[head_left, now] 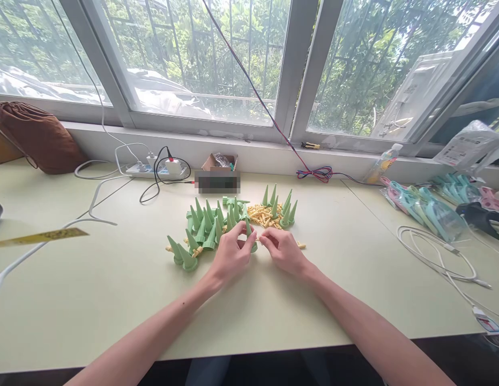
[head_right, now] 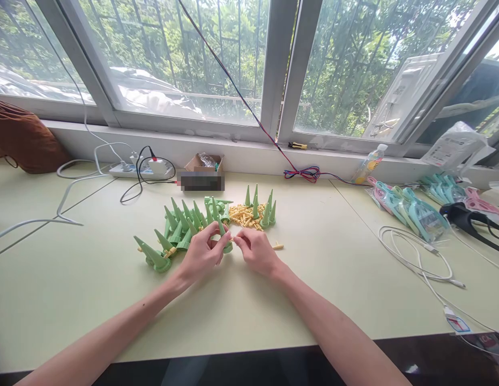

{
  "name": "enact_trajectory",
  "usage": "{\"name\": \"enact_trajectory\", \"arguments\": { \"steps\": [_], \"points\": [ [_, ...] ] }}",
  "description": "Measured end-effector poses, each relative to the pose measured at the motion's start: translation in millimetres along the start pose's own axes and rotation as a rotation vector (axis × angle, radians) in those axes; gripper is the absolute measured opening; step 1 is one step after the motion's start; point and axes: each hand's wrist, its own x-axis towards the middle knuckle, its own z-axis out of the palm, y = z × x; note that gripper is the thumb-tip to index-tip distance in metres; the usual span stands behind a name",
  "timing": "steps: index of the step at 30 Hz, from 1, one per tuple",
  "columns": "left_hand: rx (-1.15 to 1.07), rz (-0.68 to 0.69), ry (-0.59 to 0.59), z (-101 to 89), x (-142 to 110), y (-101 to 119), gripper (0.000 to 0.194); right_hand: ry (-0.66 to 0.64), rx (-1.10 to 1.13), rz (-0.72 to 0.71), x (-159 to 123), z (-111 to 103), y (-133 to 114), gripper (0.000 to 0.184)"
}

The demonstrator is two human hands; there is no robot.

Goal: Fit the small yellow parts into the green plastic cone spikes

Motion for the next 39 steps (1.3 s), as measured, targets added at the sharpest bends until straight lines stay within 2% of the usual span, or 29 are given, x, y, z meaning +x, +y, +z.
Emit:
{"name": "enact_trajectory", "arguments": {
  "steps": [17, 24, 29, 39],
  "points": [
    [0.018, 0.011, -0.024, 0.9, 0.6, -1.7, 0.021, 0.003, -0.047, 0.037, 1.1, 0.7, 1.6, 0.039],
    [-0.023, -0.013, 0.029, 1.8, 0.5, 2.3, 0.022, 0.016, 0.006, 0.055, 0.3, -1.3, -3.6, 0.029],
    [-0.026, -0.026, 0.065, 1.9, 1.8, 1.2, 0.022, -0.004, 0.001, 0.041, -0.3, -1.8, -6.2, 0.029],
    [-0.057, -0.027, -0.008, 2.2, -0.1, 1.3, 0.024, 0.017, 0.002, 0.038, 0.2, -0.3, -1.2, 0.039]
  ]
}}
